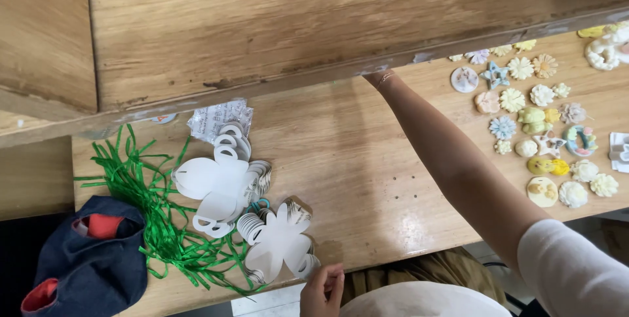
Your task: The person places small flower-shaped soaps into plastic bags, ties the bags with green ribbons, and then places the bags into white butterfly-shaped boxes.
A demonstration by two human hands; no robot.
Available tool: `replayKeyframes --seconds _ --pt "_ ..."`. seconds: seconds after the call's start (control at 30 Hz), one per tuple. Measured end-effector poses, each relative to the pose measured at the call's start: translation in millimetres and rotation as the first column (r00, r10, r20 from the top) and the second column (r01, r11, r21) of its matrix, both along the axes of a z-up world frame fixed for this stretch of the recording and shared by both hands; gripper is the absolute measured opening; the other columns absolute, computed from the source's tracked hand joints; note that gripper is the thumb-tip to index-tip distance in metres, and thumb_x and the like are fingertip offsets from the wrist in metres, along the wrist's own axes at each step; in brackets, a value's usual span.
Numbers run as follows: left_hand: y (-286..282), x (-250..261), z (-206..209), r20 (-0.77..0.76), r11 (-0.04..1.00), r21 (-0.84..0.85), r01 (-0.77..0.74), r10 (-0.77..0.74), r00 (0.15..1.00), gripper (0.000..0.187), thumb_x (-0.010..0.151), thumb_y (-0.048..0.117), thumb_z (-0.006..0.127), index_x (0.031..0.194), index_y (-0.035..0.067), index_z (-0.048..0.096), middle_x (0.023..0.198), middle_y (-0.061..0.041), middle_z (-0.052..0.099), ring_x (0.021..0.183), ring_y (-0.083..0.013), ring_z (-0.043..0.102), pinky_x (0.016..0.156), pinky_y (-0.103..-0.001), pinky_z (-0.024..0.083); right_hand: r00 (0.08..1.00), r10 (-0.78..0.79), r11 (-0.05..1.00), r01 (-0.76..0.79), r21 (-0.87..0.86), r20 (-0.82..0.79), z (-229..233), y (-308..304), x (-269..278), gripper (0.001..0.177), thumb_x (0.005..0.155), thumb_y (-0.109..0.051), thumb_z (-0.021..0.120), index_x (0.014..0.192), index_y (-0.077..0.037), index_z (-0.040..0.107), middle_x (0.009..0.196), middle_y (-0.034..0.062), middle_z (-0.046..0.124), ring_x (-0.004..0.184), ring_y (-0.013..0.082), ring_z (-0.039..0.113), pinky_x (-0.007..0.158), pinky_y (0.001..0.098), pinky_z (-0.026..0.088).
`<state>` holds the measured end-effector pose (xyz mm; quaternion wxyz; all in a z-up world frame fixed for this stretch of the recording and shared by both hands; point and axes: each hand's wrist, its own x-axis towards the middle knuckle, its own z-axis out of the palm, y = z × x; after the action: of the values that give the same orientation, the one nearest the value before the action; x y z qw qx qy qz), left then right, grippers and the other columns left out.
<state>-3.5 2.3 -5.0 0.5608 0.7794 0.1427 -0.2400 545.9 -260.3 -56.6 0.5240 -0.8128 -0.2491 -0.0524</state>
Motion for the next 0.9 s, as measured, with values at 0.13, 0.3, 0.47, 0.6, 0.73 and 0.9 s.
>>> replayKeyframes --seconds 0.13,0.3,0.47,0.6,0.73,0.9 --pt "-1 11 30 0.336 0.967 0.204 -0.152 0.076 0.939 0.03 0.081 0.018 0.081 0.11 0.015 0.073 0.104 -0.008 0.071 0.089 -0.0209 0.075 0.075 -0.036 0.06 0.987 0.141 0.974 -0.152 0.168 0.076 -19 -13 4 0.06 0.106 -0.047 0.056 0.158 -0.02 0.041 0.158 0.009 0.051 0.147 0.0198 0.046 0.124 0.0402 0.042" --pt "7 16 53 0.493 0.818 0.51 -0.267 -0.024 0.87 0.039 0.072 0.016 0.085 0.109 0.02 0.074 0.098 -0.009 0.052 0.087 -0.0261 0.058 0.074 -0.04 0.053 0.932 -0.363 0.878 0.34 -0.338 -0.006 67 3 -70 0.031 0.114 -0.032 0.068 0.142 -0.02 0.062 0.141 0.0012 0.069 0.133 0.0194 0.066 0.111 0.0368 0.057" --pt "31 38 91 0.518 0.818 0.504 -0.279 -0.027 0.855 0.038 0.079 0.025 0.081 0.111 0.009 0.069 0.1 -0.014 0.059 0.09 -0.0341 0.061 0.077 -0.046 0.05 0.898 -0.437 0.875 0.438 -0.208 0.052 99 12 -171 0.06 0.087 0.003 0.072 0.141 -0.008 0.049 0.136 0.0201 0.049 0.116 0.0361 0.059 0.091 0.041 0.058" --pt "41 40 90 0.298 0.88 0.463 -0.109 -0.039 0.954 0.035 0.09 0.036 0.072 0.11 0.008 0.07 0.097 -0.016 0.071 0.086 -0.0363 0.069 0.072 -0.046 0.054 0.899 -0.408 0.891 0.355 -0.282 -0.159 117 22 -263 0.044 0.088 0.002 0.071 0.129 -0.01 0.058 0.13 0.0159 0.053 0.109 0.0283 0.064 0.082 0.0383 0.058" --pt "60 40 63 0.277 0.918 0.389 -0.077 -0.037 0.96 0.035 0.087 0.034 0.074 0.107 0.006 0.072 0.094 -0.018 0.073 0.085 -0.0375 0.07 0.071 -0.047 0.055 0.935 -0.296 0.923 0.226 -0.313 -0.197 127 23 -322 0.03 0.089 0.0 0.072 0.118 -0.01 0.066 0.124 0.0131 0.059 0.105 0.0243 0.067 0.08 0.0359 0.058" --pt "78 48 42 0.479 0.917 0.383 -0.114 -0.092 0.873 0.017 0.098 0.021 0.067 0.099 0.005 0.072 0.091 -0.022 0.07 0.088 -0.0433 0.067 0.07 -0.05 0.052 0.963 -0.17 0.943 0.098 -0.318 -0.208 125 0 -382 0.016 0.092 0.0 0.069 0.106 -0.006 0.072 0.11 0.0115 0.067 0.091 0.0213 0.073 0.078 0.0344 0.057"
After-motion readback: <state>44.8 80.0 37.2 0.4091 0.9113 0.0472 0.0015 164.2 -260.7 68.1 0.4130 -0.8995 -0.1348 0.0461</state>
